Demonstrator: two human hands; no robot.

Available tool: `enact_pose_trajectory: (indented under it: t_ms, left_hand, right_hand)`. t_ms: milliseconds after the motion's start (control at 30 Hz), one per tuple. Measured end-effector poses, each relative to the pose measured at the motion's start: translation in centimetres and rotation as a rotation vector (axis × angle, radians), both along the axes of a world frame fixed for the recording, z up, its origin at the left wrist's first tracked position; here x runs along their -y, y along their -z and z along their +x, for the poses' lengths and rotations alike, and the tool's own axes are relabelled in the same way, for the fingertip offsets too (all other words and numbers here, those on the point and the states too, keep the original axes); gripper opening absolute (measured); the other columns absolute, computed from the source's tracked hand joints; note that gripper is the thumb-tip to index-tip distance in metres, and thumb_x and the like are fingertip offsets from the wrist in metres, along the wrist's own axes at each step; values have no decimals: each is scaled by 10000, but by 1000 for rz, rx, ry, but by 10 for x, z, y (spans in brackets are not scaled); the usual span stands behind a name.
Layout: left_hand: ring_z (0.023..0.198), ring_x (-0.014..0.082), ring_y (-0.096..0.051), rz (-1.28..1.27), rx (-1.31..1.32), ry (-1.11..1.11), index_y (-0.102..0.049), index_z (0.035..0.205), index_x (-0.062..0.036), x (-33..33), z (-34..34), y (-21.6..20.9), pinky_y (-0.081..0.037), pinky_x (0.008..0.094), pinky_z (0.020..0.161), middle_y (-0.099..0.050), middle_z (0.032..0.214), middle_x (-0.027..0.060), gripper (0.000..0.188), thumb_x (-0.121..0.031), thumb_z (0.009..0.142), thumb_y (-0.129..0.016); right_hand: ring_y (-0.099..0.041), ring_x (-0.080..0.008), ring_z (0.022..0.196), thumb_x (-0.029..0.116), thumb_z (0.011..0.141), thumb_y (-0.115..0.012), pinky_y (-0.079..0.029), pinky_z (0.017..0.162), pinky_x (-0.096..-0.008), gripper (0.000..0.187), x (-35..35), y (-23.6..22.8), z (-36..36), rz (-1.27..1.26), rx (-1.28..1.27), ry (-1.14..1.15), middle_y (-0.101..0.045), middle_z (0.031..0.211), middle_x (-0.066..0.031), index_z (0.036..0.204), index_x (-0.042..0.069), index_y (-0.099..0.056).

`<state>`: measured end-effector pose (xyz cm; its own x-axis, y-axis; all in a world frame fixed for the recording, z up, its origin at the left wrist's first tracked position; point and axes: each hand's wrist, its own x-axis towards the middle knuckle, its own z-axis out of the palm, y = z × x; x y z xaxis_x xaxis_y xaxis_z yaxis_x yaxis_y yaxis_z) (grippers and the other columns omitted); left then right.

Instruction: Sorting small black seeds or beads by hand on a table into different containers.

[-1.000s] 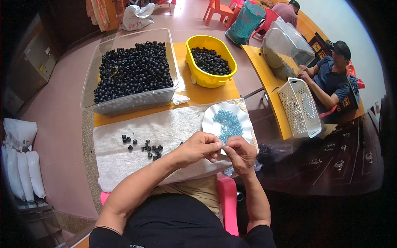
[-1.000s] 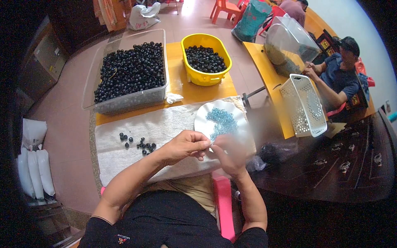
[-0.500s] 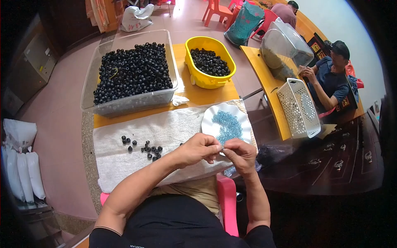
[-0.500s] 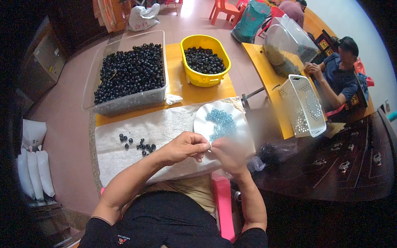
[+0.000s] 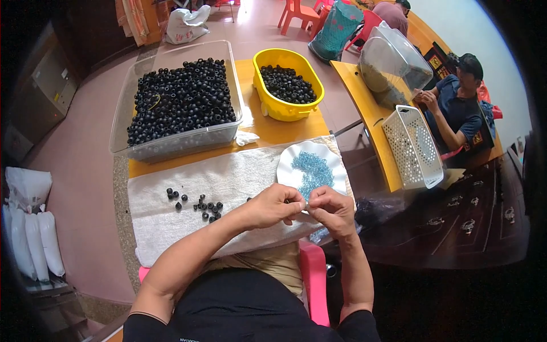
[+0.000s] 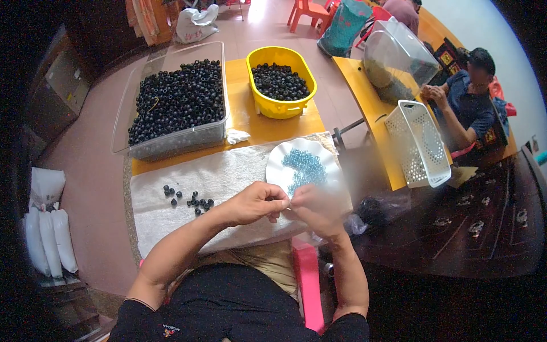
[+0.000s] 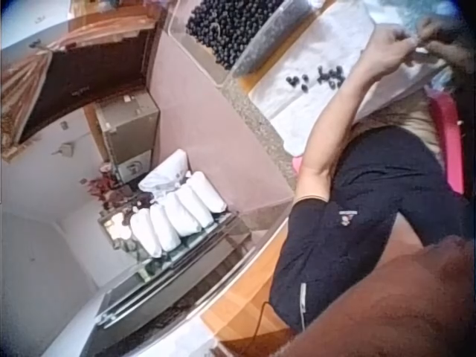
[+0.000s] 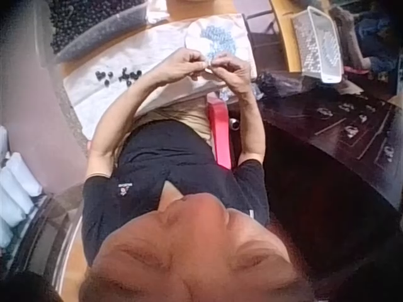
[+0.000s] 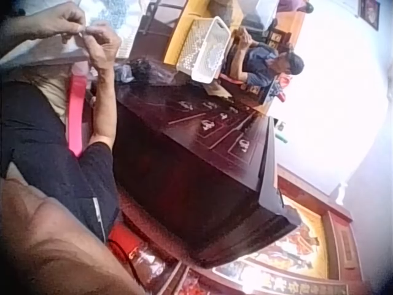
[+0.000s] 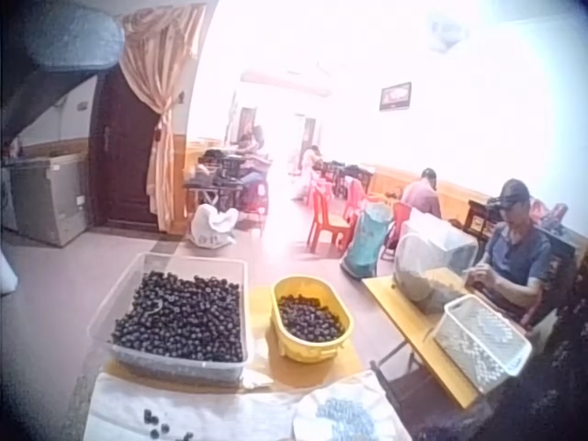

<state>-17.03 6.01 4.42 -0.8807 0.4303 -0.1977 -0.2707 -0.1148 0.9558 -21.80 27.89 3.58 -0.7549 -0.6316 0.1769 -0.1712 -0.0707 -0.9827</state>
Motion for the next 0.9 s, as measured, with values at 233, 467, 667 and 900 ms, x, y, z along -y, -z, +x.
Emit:
enact_pose_trajectory:
  t_ms: [233, 467, 667, 900]
  left_hand:
    - [696, 91, -588, -45, -28, -14, -654, 995, 16, -3, -1, 1, -504, 257, 647, -628, 803, 20, 237, -212, 985, -586]
    - [709, 91, -600, -93, -79, -145, -661, 1060, 26, -9, 2, 3, -514, 256, 650, -631, 799, 20, 235, -184, 970, -605]
    - [726, 148, -638, -345, -518, -389, -676, 1042, 28, -18, 10, -6, -525, 295, 675, -679, 849, 100, 221, -160, 934, -636]
    - [748, 241, -655, -449, -616, -423, -683, 981, -3, -17, 11, -10, -514, 334, 682, -663, 857, 149, 167, -146, 904, -645]
  right_hand:
    - [-600, -138, 894, -63, 826, -706, -485, 786, -250, 130, 0, -1, -2, 76, -75, 61, -631, 979, -103, 953, -45, -685]
    - [-622, -141, 800, 21, 824, -712, -506, 707, -281, 91, 11, 1, 2, 59, -76, 216, -662, 872, -58, 905, -8, -680]
    - [-664, -150, 777, 1, 888, -674, -585, 747, -298, 115, 13, -1, 6, -4, 214, 278, -674, 905, -95, 985, -58, -659]
    - [-667, -158, 740, 39, 900, -676, -591, 742, -319, 100, 11, 7, 5, -100, 432, 225, -685, 844, -95, 961, -38, -657]
